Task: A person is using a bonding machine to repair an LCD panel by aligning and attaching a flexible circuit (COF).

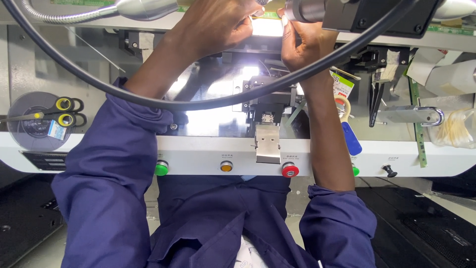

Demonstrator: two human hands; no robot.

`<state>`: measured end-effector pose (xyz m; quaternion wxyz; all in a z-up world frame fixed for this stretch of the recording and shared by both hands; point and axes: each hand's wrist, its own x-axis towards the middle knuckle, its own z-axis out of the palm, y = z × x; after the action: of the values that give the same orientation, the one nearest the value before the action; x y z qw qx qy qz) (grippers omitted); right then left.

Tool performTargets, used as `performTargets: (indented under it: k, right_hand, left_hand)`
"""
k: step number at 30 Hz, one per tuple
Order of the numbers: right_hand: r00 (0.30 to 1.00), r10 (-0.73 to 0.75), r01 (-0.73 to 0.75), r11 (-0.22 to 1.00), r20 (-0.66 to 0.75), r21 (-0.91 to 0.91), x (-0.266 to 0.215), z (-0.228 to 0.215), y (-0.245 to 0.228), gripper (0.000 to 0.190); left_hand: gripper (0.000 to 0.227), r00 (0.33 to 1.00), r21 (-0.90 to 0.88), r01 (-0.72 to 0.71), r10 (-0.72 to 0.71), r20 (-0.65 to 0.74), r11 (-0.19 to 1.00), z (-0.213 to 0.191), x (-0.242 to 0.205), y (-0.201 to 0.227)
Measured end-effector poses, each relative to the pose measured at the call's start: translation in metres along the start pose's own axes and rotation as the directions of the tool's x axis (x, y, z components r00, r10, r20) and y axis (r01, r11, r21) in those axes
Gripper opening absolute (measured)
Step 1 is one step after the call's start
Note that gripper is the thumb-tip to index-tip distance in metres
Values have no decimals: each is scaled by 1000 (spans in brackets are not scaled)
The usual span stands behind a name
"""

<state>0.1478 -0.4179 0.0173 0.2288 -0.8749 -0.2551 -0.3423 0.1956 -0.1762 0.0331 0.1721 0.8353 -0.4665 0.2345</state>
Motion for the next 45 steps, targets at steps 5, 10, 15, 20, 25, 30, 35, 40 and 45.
performTargets:
  k: [5,10,15,20,25,30,35,40,45]
  right_hand:
    - [997,-61,61,998,-43,-21,4,-3,-3,23]
    - [998,-32,31,999,-51,-31,-3,2,5,38]
    - [999,-9,9,1000,-51,14,-5,6,7,42]
    - [999,-13,16,998,-53,55,0,0,-1,36]
    - [997,73,-70,990,-24,121,-5,8,3,34]
    - [962,62,-63,998,-266,4,-18,18,17,36]
    - [963,31,-36,999,-266,-14,-15,8,15,34]
    - [963,-20,22,1000,-270,7,-3,-5,-1,8]
    - [947,-150,152,988,-283,-16,15,-18,-15,17]
  left_hand:
    - [25,999,-21,34,-33,20,999,-6,5,5]
    - [23,1000,-21,26,-26,7,999,-5,5,5]
    - [26,1000,-33,27,-27,7,999,-7,5,6]
    - [26,1000,-9,26,-26,11,1000,-2,3,4]
    - [14,999,-20,26,-25,41,999,-9,9,6]
    - [10,999,-55,23,-21,28,998,-11,11,7]
    - [9,998,-19,22,-21,62,1000,-12,9,7]
    - [5,999,31,-30,29,24,999,-10,12,9]
    - [13,981,55,-147,152,-117,988,-11,15,4]
